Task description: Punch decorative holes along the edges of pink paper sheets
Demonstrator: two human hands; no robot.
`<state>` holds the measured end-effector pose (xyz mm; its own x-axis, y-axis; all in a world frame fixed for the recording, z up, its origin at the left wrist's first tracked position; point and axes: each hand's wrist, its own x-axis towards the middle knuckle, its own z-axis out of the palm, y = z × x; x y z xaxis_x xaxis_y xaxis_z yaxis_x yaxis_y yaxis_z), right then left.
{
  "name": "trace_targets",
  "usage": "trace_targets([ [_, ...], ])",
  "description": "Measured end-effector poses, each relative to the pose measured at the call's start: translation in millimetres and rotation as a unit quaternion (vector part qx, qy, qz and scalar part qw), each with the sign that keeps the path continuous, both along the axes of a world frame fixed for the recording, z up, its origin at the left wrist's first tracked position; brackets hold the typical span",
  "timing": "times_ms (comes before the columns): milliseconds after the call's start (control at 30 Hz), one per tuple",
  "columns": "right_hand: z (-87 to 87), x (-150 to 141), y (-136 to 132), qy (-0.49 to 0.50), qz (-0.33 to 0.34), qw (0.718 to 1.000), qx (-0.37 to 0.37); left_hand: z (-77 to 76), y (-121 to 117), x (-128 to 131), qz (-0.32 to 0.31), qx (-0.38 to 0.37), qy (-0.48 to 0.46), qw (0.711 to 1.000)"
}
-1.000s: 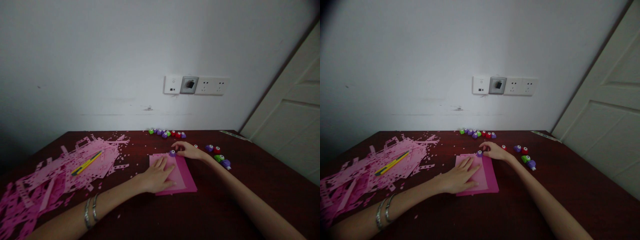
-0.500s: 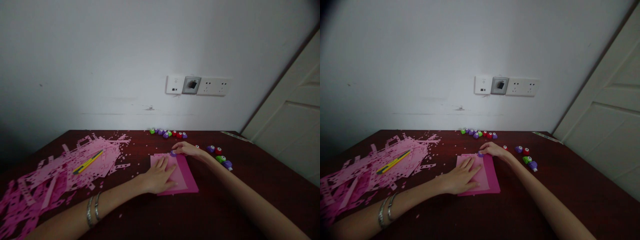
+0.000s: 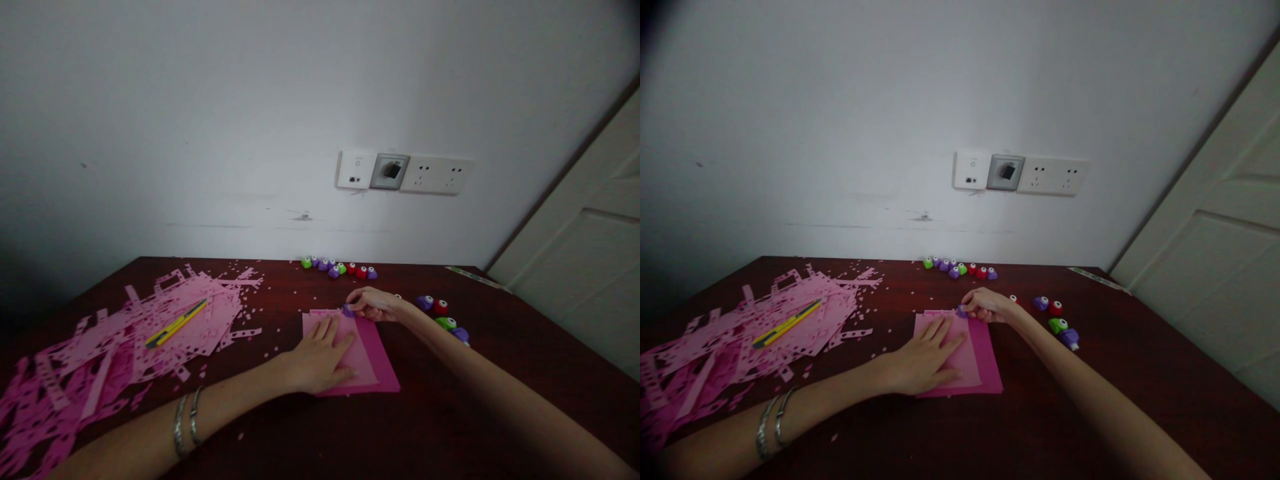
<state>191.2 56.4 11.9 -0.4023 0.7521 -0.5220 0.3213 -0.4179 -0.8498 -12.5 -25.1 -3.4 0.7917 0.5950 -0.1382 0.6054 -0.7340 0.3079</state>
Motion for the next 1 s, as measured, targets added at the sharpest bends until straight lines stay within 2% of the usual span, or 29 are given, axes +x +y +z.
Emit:
trace_targets([
  [167,-5.9,0.2,0.2,-0.012,-0.020,1.000,0.013,0.7,-0.2,0.0,0.001,-0.007,0.005,1.000],
  [333,-1.7,-0.3,-4.4,-0.019,-0.035,0.998,0.045,1.9,-1.4,-0.8,0.000,-0.010,0.002,1.000],
  [633,7.8,-0.7,-19.7,-0.073,-0.044,0.980,0.178,5.1,-7.1,3.1,0.002,-0.011,0.008,1.000],
  [767,9.3,8.6,-19.3,-0.130,-0.054,0.954,0.265,6.7,-8.2,1.7,0.003,-0.009,0.017,1.000],
  [900,-2.2,19.1,-13.3,-0.174,0.026,0.910,0.375,5.0,-7.4,-0.6,-0.002,-0.011,0.020,1.000],
  [1000,-14.8,20.5,-9.5,-0.196,0.059,0.881,0.427,3.8,-7.1,-1.1,-0.003,-0.015,0.023,1.000],
])
